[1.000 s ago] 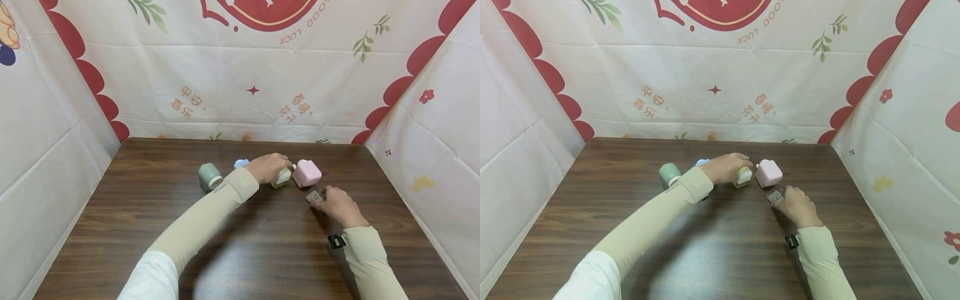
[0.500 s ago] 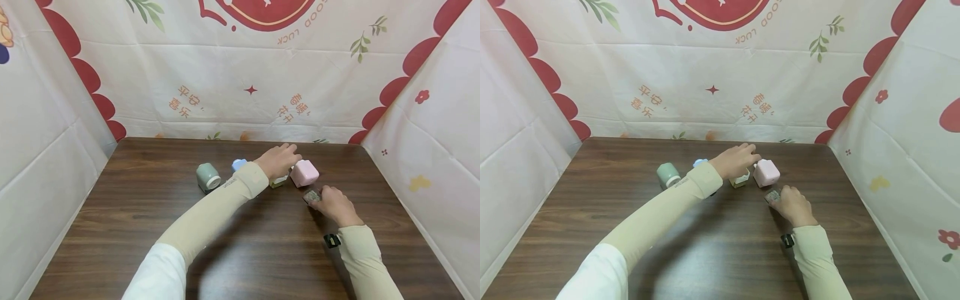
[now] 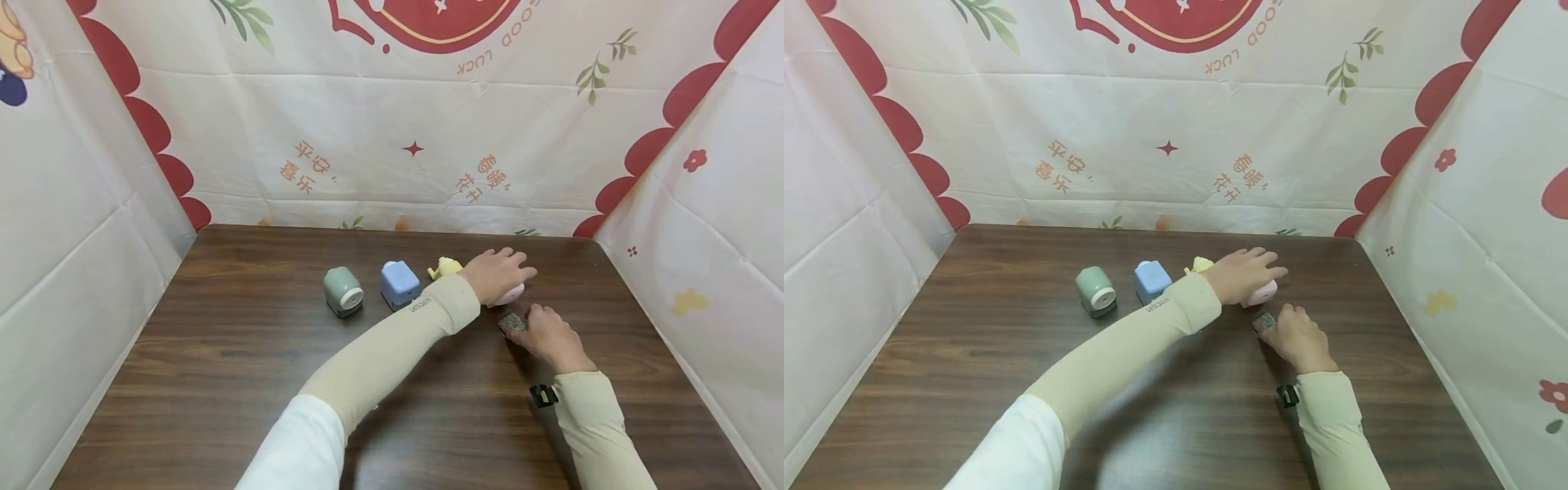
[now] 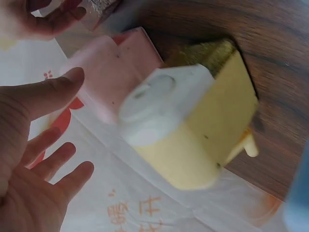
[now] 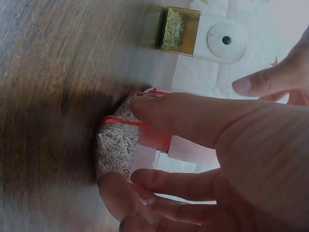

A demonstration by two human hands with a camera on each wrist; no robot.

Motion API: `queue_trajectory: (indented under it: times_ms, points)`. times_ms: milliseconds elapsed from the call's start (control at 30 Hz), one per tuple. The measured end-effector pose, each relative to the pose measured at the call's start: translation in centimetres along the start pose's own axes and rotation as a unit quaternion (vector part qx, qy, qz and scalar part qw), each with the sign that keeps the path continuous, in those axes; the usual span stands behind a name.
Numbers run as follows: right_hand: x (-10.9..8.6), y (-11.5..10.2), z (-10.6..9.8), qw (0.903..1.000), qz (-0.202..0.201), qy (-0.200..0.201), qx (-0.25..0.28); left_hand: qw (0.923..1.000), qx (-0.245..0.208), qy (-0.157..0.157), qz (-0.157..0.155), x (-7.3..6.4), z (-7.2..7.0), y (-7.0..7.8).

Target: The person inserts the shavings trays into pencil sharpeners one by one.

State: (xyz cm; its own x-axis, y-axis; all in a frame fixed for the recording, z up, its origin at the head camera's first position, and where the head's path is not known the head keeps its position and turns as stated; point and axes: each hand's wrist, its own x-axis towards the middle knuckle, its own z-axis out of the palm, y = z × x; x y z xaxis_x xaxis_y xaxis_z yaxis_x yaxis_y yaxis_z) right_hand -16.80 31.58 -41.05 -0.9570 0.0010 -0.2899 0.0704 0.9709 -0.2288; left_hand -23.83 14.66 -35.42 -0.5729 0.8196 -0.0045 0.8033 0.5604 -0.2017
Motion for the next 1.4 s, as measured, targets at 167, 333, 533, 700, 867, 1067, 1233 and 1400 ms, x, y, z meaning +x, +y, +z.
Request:
queue_trajectory:
  times_ms: [167,333,533,700,867,1067,1233,1400]
  points:
    - [0.0,-0.1,0.1,1.0,0.0,0.001,-0.002,0.9996,-0.011,-0.02,-0.015,0.8,0.1,0.8]
    - [0.0,-0.2,0.4,1.0,-0.003,0.007,0.005,0.9974,-0.036,-0.057,-0.024,1.6,0.6,0.5]
    - [0.0,-0.2,0.7,0.9997,-0.008,0.017,0.013,0.997,-0.042,-0.064,-0.011,2.2,1.4,0.1]
    - [0.0,-0.2,0.7,0.9996,-0.007,0.023,0.017,0.9969,-0.071,-0.031,-0.01,2.0,2.0,0.0]
    - [0.0,-0.1,0.9,0.9994,-0.004,0.03,0.02,0.9961,-0.085,0.006,-0.023,1.7,2.1,0.1]
    - [0.2,-0.2,1.0,0.9985,-0.001,0.036,0.041,0.9954,-0.086,0.013,-0.04,1.4,1.7,0.4]
    - [2.1,1.3,2.1,0.9964,-0.006,0.066,0.052,0.9935,-0.102,0.021,-0.046,1.5,1.6,0.5]
    - [2.6,1.5,2.1,0.9941,-0.018,0.086,0.064,0.9934,-0.106,0.024,-0.038,2.0,1.9,0.4]
